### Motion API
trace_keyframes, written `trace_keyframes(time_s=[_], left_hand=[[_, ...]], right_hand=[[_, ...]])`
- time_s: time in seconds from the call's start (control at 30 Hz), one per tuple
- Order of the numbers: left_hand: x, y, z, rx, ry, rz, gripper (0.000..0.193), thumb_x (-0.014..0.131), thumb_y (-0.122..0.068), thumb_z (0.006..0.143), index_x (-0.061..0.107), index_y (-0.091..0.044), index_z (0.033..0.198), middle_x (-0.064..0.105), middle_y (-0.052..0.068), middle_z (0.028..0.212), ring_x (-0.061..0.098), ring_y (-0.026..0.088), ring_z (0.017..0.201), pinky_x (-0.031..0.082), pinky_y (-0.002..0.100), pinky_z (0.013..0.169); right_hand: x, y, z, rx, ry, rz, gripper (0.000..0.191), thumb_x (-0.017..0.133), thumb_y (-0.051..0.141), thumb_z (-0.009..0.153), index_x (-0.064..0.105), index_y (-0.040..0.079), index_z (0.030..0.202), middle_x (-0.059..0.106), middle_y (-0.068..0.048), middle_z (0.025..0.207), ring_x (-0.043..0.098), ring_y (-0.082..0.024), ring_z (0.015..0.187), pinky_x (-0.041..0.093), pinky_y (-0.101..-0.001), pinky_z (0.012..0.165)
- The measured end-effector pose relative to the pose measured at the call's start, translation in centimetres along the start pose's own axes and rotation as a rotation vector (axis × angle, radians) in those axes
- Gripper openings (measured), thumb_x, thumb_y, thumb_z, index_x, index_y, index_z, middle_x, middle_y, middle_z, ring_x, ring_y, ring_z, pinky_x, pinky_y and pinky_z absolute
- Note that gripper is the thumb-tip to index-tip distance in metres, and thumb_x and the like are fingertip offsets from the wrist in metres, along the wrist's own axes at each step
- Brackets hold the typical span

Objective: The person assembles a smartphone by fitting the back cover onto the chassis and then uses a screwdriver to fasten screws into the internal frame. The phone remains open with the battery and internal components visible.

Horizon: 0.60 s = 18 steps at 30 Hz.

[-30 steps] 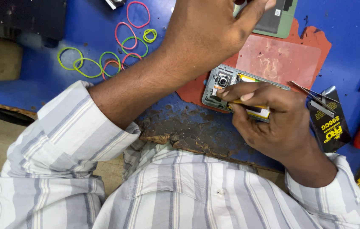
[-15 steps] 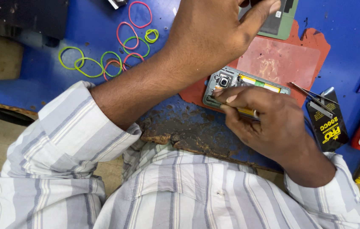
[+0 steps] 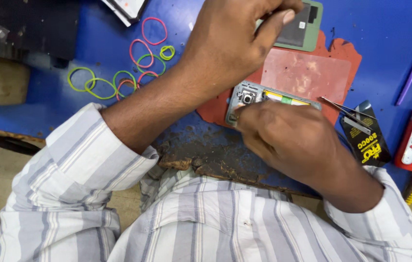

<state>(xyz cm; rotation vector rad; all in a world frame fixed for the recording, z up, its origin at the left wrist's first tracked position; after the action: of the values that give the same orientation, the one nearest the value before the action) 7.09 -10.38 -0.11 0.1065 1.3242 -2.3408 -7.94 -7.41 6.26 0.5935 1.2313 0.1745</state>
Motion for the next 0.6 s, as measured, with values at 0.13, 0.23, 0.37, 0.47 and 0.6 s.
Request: trace_keyframes(time_s=[0.13, 0.23, 0.37, 0.47, 0.6], left_hand=[[-0.3, -0.5, 0.3, 0.036, 0.019, 0.0, 0.008, 0.073, -0.007, 0.104, 0.072, -0.004, 0.111, 0.076, 0.009, 0.102, 0.076, 0.024, 0.091, 0.059, 0.036, 0.081], [-0.6, -0.9, 0.4, 0.062, 0.023, -0.004, 0.01, 0.075, -0.002, 0.099, 0.072, -0.002, 0.108, 0.075, 0.01, 0.101, 0.076, 0.024, 0.093, 0.058, 0.036, 0.083], [-0.9, -1.2, 0.6, 0.118, 0.012, 0.004, 0.012, 0.081, -0.001, 0.096, 0.069, -0.001, 0.099, 0.073, 0.009, 0.098, 0.072, 0.026, 0.093, 0.054, 0.038, 0.083], [-0.8, -1.2, 0.8, 0.086, 0.036, -0.011, 0.013, 0.08, 0.0, 0.093, 0.067, -0.002, 0.097, 0.072, 0.007, 0.096, 0.071, 0.024, 0.092, 0.054, 0.035, 0.083], [-1.0, -1.5, 1.0, 0.142, 0.043, 0.002, 0.02, 0.085, -0.003, 0.093, 0.065, -0.002, 0.094, 0.068, 0.008, 0.093, 0.066, 0.026, 0.089, 0.05, 0.038, 0.085]], right_hand=[[0.1, -0.4, -0.1, 0.124, 0.078, -0.039, 0.016, 0.078, 0.006, 0.089, 0.064, 0.007, 0.095, 0.067, -0.011, 0.085, 0.069, -0.031, 0.076, 0.057, -0.0428, 0.064], [-0.4, 0.3, 0.0, -0.032, 0.05, 0.079, 0.018, 0.074, 0.003, 0.09, 0.061, 0.006, 0.101, 0.071, -0.008, 0.095, 0.072, -0.028, 0.081, 0.059, -0.0392, 0.068], [-0.2, -0.1, 0.2, -0.003, -0.012, 0.008, 0.024, 0.079, 0.006, 0.086, 0.06, 0.004, 0.101, 0.07, -0.01, 0.086, 0.072, -0.03, 0.076, 0.059, -0.0412, 0.065], [0.0, 0.0, -0.1, -0.071, 0.009, 0.086, 0.025, 0.075, 0.003, 0.084, 0.058, 0.005, 0.102, 0.072, -0.009, 0.093, 0.075, -0.029, 0.082, 0.061, -0.0394, 0.069], [0.3, -0.2, -0.5, -0.004, 0.005, 0.116, 0.027, 0.074, 0.002, 0.083, 0.059, 0.004, 0.105, 0.072, -0.01, 0.096, 0.073, -0.029, 0.082, 0.06, -0.0401, 0.069]])
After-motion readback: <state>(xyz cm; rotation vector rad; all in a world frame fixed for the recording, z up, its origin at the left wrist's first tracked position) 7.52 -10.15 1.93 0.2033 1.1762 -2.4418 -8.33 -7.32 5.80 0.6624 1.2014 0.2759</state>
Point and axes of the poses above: each hand's wrist, its own z-axis towards the middle knuckle, its own x-axis out of the palm, y = z × x, the point moved 4 cm from there along z, towards the middle knuckle
